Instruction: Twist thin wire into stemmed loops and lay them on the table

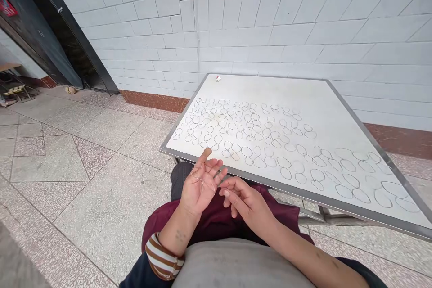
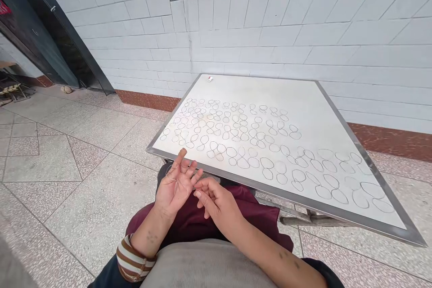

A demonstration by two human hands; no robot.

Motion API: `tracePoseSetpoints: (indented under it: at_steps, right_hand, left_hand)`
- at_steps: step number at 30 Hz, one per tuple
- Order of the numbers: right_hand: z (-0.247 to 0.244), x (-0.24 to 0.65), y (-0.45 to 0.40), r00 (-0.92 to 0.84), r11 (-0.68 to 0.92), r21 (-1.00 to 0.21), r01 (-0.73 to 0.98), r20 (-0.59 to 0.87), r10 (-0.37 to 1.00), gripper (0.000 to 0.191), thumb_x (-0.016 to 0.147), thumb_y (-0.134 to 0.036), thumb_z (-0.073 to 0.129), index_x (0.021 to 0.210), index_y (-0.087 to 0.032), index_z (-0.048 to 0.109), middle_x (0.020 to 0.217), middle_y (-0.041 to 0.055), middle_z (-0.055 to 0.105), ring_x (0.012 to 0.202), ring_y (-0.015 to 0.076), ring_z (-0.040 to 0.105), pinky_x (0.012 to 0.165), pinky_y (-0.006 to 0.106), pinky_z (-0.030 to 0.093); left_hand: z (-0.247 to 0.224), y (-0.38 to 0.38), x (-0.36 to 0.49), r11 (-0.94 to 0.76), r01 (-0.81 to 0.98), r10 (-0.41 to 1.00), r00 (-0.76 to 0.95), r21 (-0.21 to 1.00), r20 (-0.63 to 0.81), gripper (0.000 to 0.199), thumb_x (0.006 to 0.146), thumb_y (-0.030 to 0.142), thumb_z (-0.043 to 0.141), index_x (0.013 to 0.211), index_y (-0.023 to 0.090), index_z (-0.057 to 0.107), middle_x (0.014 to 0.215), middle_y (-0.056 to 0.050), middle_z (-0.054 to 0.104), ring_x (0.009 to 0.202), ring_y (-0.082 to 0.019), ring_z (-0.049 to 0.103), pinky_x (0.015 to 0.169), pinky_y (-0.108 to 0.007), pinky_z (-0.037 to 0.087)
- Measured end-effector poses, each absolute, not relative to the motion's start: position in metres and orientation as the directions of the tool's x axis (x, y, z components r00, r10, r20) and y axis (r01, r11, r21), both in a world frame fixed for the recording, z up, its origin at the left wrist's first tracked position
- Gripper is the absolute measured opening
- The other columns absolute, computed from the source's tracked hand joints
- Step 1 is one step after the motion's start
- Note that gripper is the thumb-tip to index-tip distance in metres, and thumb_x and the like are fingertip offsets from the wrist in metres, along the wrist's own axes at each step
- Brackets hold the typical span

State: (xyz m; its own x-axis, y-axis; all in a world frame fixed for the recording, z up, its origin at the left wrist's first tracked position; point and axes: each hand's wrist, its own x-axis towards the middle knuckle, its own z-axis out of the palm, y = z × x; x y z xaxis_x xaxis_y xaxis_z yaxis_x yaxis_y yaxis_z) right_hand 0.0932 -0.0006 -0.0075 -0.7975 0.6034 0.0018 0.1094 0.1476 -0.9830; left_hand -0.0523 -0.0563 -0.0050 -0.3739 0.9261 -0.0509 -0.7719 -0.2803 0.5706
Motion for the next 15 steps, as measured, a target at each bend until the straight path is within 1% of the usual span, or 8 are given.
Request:
tracePoseSetpoints:
  at_steps: [3, 6, 8, 10, 12, 15]
  right_hand:
    - [0.005, 0.079, -0.002, -0.848, 0.086, -0.991, 0.098, -0.038, 0.529, 0.021, 0.091, -0.041, 0.053, 0.100, -0.022, 0.058, 0.071, -0.0027, 0.061, 0.046, 0.0079, 0.053, 0.050, 0.024, 0.048]
    - [0.011, 0.068, -0.006, -0.876, -0.007, -0.998, 0.060, -0.056, 0.480, 0.022, 0.089, -0.041, 0.056, 0.094, -0.020, 0.059, 0.072, -0.0021, 0.063, 0.045, 0.0075, 0.055, 0.049, 0.022, 0.046]
    - [0.011, 0.065, -0.009, -0.877, -0.047, -0.998, 0.037, -0.055, 0.478, 0.022, 0.088, -0.042, 0.057, 0.089, -0.020, 0.060, 0.070, -0.0020, 0.064, 0.045, 0.0078, 0.056, 0.048, 0.022, 0.045]
    - [0.010, 0.065, -0.012, -0.866, -0.060, -0.998, 0.014, -0.042, 0.499, 0.023, 0.087, -0.042, 0.058, 0.086, -0.019, 0.060, 0.068, -0.0026, 0.063, 0.045, 0.0079, 0.056, 0.048, 0.022, 0.045]
    - [0.011, 0.065, -0.013, -0.848, -0.058, -0.998, -0.004, -0.028, 0.530, 0.024, 0.086, -0.043, 0.059, 0.084, -0.019, 0.060, 0.064, -0.0034, 0.062, 0.043, 0.0079, 0.055, 0.047, 0.022, 0.045]
    - [0.012, 0.068, -0.012, -0.806, -0.039, -0.999, -0.014, -0.011, 0.592, 0.024, 0.086, -0.043, 0.059, 0.084, -0.019, 0.060, 0.061, -0.0041, 0.061, 0.042, 0.0078, 0.054, 0.045, 0.021, 0.044]
  left_hand:
    - [0.001, -0.059, -0.056, -0.316, -0.732, 0.924, -0.381, 0.603, 0.022, 0.039, 0.083, 0.029, 0.066, 0.122, 0.025, 0.061, 0.105, -0.005, 0.069, 0.124, -0.027, 0.052, 0.104, -0.048, 0.041]
    - [0.006, -0.062, -0.060, -0.335, -0.716, 0.924, -0.375, 0.612, 0.068, 0.041, 0.083, 0.031, 0.067, 0.123, 0.025, 0.061, 0.106, -0.005, 0.070, 0.127, -0.028, 0.050, 0.105, -0.050, 0.039]
    - [0.009, -0.064, -0.063, -0.333, -0.714, 0.929, -0.360, 0.616, 0.085, 0.044, 0.082, 0.031, 0.068, 0.125, 0.025, 0.060, 0.110, -0.006, 0.069, 0.128, -0.028, 0.049, 0.106, -0.050, 0.039]
    - [0.010, -0.066, -0.064, -0.317, -0.711, 0.937, -0.338, 0.628, 0.090, 0.051, 0.080, 0.032, 0.070, 0.129, 0.025, 0.057, 0.120, -0.007, 0.065, 0.129, -0.028, 0.048, 0.107, -0.048, 0.038]
    - [0.007, -0.070, -0.064, -0.276, -0.710, 0.949, -0.306, 0.648, 0.068, 0.057, 0.078, 0.030, 0.072, 0.132, 0.024, 0.055, 0.127, -0.008, 0.062, 0.129, -0.027, 0.048, 0.107, -0.044, 0.038]
    - [-0.004, -0.077, -0.062, -0.199, -0.705, 0.956, -0.293, 0.681, -0.024, 0.054, 0.080, 0.025, 0.071, 0.131, 0.024, 0.056, 0.123, -0.008, 0.063, 0.122, -0.023, 0.054, 0.102, -0.036, 0.041]
